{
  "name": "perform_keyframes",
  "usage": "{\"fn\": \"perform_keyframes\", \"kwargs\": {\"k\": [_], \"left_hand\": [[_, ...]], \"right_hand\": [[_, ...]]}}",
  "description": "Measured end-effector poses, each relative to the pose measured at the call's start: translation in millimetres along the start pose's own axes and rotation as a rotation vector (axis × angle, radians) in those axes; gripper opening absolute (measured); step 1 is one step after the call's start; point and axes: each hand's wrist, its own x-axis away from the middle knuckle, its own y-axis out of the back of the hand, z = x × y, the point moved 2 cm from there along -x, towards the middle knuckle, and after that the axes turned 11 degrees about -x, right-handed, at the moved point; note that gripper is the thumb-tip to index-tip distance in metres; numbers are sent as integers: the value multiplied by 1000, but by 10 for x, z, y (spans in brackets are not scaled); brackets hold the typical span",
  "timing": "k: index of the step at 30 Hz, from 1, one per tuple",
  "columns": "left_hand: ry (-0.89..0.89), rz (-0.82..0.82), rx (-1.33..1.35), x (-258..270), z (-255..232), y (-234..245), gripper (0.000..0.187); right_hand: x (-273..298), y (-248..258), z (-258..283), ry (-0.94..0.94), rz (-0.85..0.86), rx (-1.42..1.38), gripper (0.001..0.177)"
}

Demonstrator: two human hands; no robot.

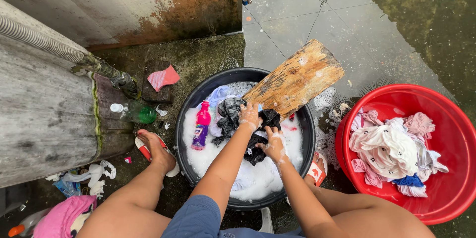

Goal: The person hand-washes clothes by scrubbing and wringing various garments in a basin of soapy water by hand and transferring them into an adjacent basin.

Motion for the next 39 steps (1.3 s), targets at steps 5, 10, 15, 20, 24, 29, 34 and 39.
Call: {"fn": "perform_keyframes", "kwargs": {"k": [5,10,15,20,24,29,34,39], "left_hand": [[62,102,14,-130,96,-33,84],[7,-16,76,-57,137,-92,66],[-58,-121,-26,-26,118,-230,45],[-178,-702,-178,114,131,-225,39],[-215,-659,30,451,263,-64,45],[-179,-683,475,652,443,-306,45],[65,-273,2177,1047,447,-691,43],[320,-544,2057,1536,425,-732,62]], "right_hand": [[0,-29,-150,-179,128,-130,67],[118,276,-20,-2,-434,-146,59],[79,104,-471,-250,-353,-588,89],[77,-136,-574,-477,-316,-564,45],[127,-87,-323,-122,-371,-437,33],[57,186,334,-79,-201,-1016,45],[301,348,1122,-281,-31,-1854,54],[662,-95,837,-529,70,-1919,38]]}}
